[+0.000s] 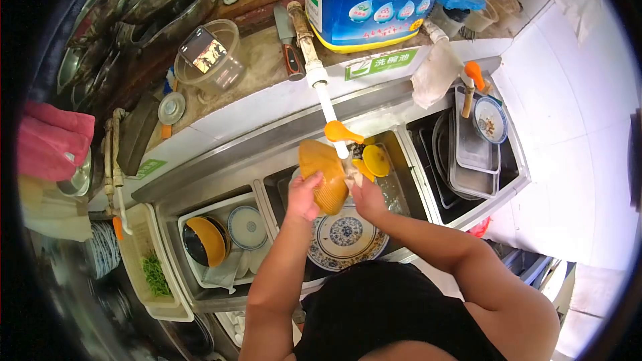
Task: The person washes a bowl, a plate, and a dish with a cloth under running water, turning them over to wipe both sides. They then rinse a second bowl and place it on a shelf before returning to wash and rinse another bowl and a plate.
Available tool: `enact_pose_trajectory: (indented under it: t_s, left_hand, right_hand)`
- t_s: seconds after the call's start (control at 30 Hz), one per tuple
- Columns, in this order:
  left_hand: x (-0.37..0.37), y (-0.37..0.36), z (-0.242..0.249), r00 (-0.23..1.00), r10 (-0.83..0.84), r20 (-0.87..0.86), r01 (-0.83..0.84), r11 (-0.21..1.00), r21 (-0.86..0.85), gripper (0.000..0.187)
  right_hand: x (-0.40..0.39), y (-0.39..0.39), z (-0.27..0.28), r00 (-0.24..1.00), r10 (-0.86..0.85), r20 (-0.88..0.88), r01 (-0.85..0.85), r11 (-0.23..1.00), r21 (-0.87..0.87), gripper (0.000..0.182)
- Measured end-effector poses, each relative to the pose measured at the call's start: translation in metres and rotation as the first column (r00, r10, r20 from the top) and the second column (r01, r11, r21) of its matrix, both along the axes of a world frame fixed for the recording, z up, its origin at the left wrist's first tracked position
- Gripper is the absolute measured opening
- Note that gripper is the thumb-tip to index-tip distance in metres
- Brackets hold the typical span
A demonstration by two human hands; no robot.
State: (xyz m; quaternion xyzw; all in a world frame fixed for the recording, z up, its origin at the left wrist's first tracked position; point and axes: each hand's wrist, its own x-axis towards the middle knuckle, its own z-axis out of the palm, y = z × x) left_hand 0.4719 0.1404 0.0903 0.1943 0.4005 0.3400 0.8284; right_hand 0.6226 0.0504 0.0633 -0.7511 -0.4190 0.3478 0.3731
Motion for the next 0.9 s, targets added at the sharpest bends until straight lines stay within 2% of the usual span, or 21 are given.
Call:
enact_pose_trajectory:
  t_s: [0.1,0.17,0.2,0.23,0.3,0.33,0.4,0.43,0.47,0.5,0.53,0.57,0.6,0.63,0.67,0.7,0.77,0.8,0.83,0.87,0.9]
  left_hand:
    - [-0.004,0.004,0.001,0.998,0.041,0.048,-0.042,0.999,0.013,0.026]
    - [-0.004,0.001,-0.008,0.992,-0.127,0.018,0.126,0.99,0.059,0.027]
    - [-0.004,0.002,-0.009,0.992,-0.127,0.016,0.126,0.99,0.061,0.027]
    - [-0.004,0.002,-0.011,0.993,-0.116,0.0,0.115,0.992,0.041,0.028]
    - [-0.005,0.004,-0.011,0.994,-0.108,-0.013,0.109,0.994,0.022,0.029]
    - [-0.01,0.007,-0.009,0.998,-0.061,0.03,0.06,0.998,0.006,0.029]
    - [-0.026,0.013,-0.027,0.996,-0.03,0.081,0.029,1.0,0.012,0.034]
    - [-0.031,0.012,-0.026,0.996,-0.031,0.08,0.03,1.0,0.007,0.034]
    - [-0.034,0.012,-0.022,0.979,-0.015,0.204,0.018,1.0,-0.011,0.037]
    - [-0.036,0.013,-0.02,0.946,0.001,0.325,0.01,0.999,-0.03,0.041]
    - [-0.039,0.014,-0.029,0.931,-0.014,0.365,0.022,1.0,-0.019,0.047]
    - [-0.042,0.013,-0.037,0.931,-0.018,0.363,0.027,0.999,-0.02,0.047]
    - [-0.045,0.012,-0.043,0.902,-0.035,0.43,0.055,0.998,-0.033,0.05]
    - [-0.046,0.012,-0.049,0.868,-0.047,0.495,0.079,0.996,-0.044,0.053]
    - [-0.047,0.012,-0.057,0.868,-0.047,0.494,0.079,0.996,-0.044,0.053]
    - [-0.048,0.012,-0.067,0.891,-0.07,0.448,0.087,0.996,-0.018,0.052]
    - [-0.05,0.012,-0.079,0.914,-0.088,0.397,0.095,0.995,0.003,0.051]
    - [-0.049,0.014,-0.083,0.956,-0.077,0.283,0.102,0.992,-0.076,0.05]
    - [-0.048,0.016,-0.086,0.984,-0.076,0.164,0.102,0.982,-0.158,0.049]
    - [-0.045,0.02,-0.081,0.984,-0.075,0.163,0.101,0.982,-0.16,0.049]
    - [-0.041,0.025,-0.071,0.978,-0.164,0.129,0.182,0.974,-0.136,0.05]
  right_hand:
    - [0.018,0.003,-0.006,0.993,0.096,0.071,-0.089,0.991,-0.101,0.034]
    - [0.022,0.025,0.007,1.0,-0.02,-0.002,0.019,0.98,-0.198,0.042]
    - [0.017,0.026,0.005,0.997,-0.062,0.049,0.067,0.993,-0.102,0.041]
    - [0.015,0.019,0.005,0.997,-0.065,0.047,0.07,0.992,-0.102,0.041]
    - [0.018,0.002,0.006,0.985,0.146,0.095,-0.166,0.952,0.258,0.033]
    - [0.022,-0.003,0.017,0.985,0.143,0.097,-0.164,0.953,0.256,0.033]
    - [0.033,-0.019,0.036,0.977,0.212,-0.004,-0.212,0.976,-0.05,0.029]
    - [0.043,-0.02,0.018,0.978,0.211,-0.006,-0.211,0.976,-0.055,0.029]
    - [0.058,-0.016,-0.018,0.991,0.01,-0.13,-0.028,0.99,-0.138,0.029]
    - [0.07,-0.012,-0.043,0.952,-0.201,-0.232,0.144,0.96,-0.239,0.03]
    - [0.076,-0.008,-0.044,0.711,-0.301,-0.636,0.213,0.954,-0.213,0.032]
    - [0.08,-0.007,-0.045,0.708,-0.305,-0.636,0.218,0.952,-0.214,0.032]
    - [0.08,-0.003,-0.033,0.406,-0.291,-0.866,0.138,0.957,-0.256,0.038]
    - [0.08,0.0,-0.026,0.041,-0.264,-0.964,0.046,0.964,-0.262,0.044]
    - [0.084,-0.002,-0.042,0.079,-0.193,-0.978,-0.054,0.979,-0.197,0.044]
    - [0.088,-0.004,-0.053,0.077,-0.194,-0.978,-0.056,0.978,-0.199,0.044]
    - [0.094,-0.008,-0.069,0.097,-0.1,-0.99,-0.166,0.979,-0.115,0.047]
    - [0.083,-0.001,-0.014,0.077,-0.07,-0.995,-0.127,0.989,-0.079,0.051]
    - [0.077,0.002,0.01,0.074,-0.072,-0.995,-0.131,0.988,-0.081,0.051]
    - [0.074,0.004,0.026,0.146,-0.013,-0.989,-0.141,0.989,-0.033,0.049]
    - [0.072,0.005,0.035,0.218,0.048,-0.975,-0.152,0.988,0.014,0.048]
